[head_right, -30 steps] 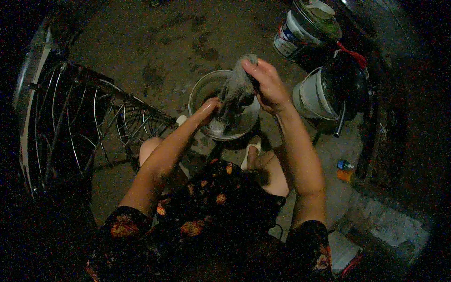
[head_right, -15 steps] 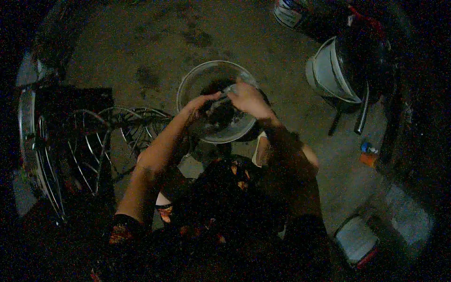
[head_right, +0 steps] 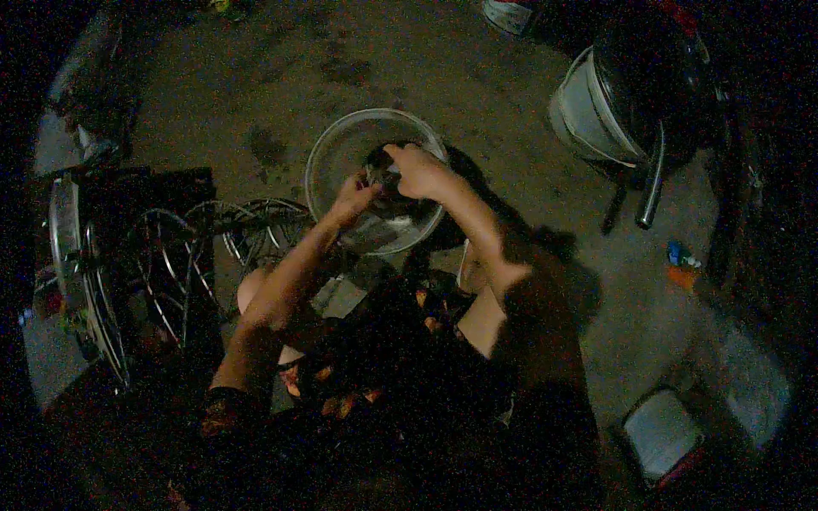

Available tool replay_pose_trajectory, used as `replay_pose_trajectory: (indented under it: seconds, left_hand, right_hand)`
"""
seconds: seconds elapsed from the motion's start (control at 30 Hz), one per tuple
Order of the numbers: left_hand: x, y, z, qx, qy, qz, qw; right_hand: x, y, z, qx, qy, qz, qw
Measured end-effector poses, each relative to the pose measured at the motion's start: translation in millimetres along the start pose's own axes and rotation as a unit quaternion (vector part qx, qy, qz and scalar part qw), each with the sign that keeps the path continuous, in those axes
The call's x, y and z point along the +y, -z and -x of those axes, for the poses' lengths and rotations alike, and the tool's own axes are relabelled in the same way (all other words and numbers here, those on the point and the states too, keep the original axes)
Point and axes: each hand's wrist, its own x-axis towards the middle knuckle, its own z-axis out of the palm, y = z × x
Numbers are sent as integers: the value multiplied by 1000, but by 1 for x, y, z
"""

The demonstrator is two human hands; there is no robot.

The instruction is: The person wipes the metal frame of a shelf or stand using a cloth, then rinses and wrings the cloth in a bucket of water before picking up the bucket.

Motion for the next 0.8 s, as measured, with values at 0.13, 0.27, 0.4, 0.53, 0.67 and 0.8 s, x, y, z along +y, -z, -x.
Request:
replay_pose_trajectory:
  seconds: [0.13,0.27,0.4,0.53,0.67,0.8]
  left_hand:
    - [40,30,48,-56,-78,-70,993]
    - [52,49,76,19,-127,-125,984]
    - [-1,41,53,-7,-176,64,982]
    - [-45,21,22,19,-255,10,967]
    - [-64,33,-23,65,-124,67,988]
    - [-14,36,18,41,-77,158,984]
  right_hand:
    - [-33,0,-6,-45,-4,-62,997]
    - [-89,30,-8,-28,-33,-163,986]
    - [-105,33,0,107,78,-248,960]
    - [-113,49,8,90,-77,-494,862]
    - [-82,51,13,97,-205,-552,803]
    - [-38,16,9,103,-435,-581,680]
